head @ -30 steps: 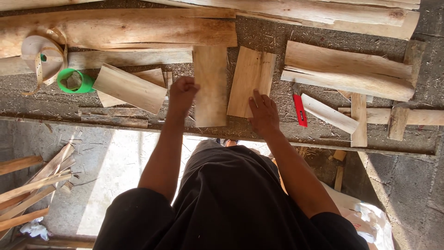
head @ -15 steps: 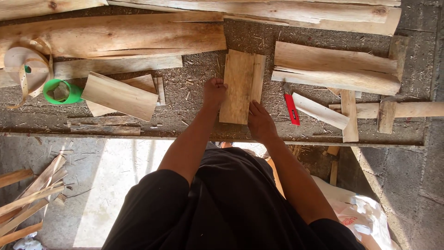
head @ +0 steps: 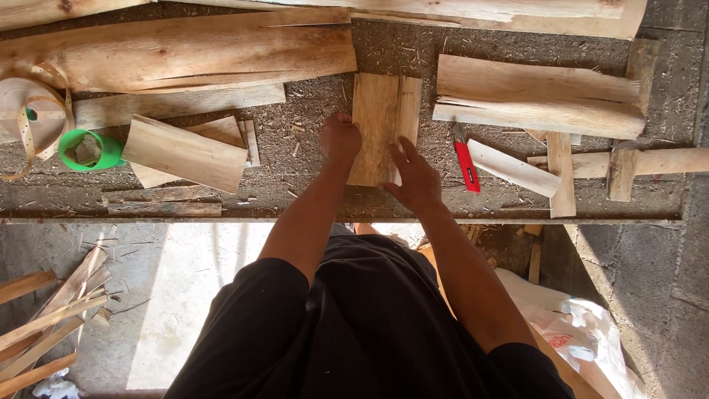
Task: Cut and trim pieces of bark using a utility knife.
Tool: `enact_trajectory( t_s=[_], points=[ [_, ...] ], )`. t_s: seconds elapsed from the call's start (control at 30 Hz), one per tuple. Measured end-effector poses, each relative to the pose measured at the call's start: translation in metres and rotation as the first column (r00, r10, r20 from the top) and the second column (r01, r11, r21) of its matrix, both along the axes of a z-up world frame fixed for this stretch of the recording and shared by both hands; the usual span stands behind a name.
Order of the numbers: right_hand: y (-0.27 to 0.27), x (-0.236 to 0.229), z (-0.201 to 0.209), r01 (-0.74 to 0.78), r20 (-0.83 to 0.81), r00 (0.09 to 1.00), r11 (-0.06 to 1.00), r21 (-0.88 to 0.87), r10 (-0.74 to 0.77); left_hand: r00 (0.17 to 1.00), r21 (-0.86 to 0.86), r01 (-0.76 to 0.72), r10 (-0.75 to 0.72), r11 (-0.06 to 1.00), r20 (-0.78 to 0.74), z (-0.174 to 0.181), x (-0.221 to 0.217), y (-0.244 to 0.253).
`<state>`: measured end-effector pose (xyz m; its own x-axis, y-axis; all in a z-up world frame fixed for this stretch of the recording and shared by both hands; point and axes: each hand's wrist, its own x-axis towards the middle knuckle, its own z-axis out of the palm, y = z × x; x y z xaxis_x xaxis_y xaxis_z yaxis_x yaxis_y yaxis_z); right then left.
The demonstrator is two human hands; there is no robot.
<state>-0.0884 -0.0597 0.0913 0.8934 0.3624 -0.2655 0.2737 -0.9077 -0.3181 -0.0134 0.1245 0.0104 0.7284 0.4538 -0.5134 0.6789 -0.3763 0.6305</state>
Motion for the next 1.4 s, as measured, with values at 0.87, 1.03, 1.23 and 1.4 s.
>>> enact_trajectory(
  t_s=[0.87, 1.03, 1.23, 1.4],
  points=[
    [0.032, 0.016, 0.01, -0.067, -0.222, 0.975, 0.944, -0.324, -0.007, 0.947, 0.272, 0.268, -0.304, 0.924, 0.099, -0.012, 0.001, -0.001],
    [0.035, 0.019, 0.013, -0.071, -0.222, 0.975, 0.939, -0.336, -0.006, 0.896, 0.369, 0.408, -0.444, 0.835, 0.014, -0.019, 0.001, -0.002],
    [0.035, 0.021, 0.014, -0.084, -0.209, 0.978, 0.933, -0.351, 0.009, 0.85, 0.412, 0.438, -0.518, 0.799, 0.101, -0.018, 0.0, -0.002],
    [0.035, 0.02, 0.01, -0.059, -0.197, 0.98, 0.945, -0.322, -0.006, 0.869, 0.413, 0.407, -0.484, 0.815, 0.1, -0.022, 0.003, -0.003]
  ],
)
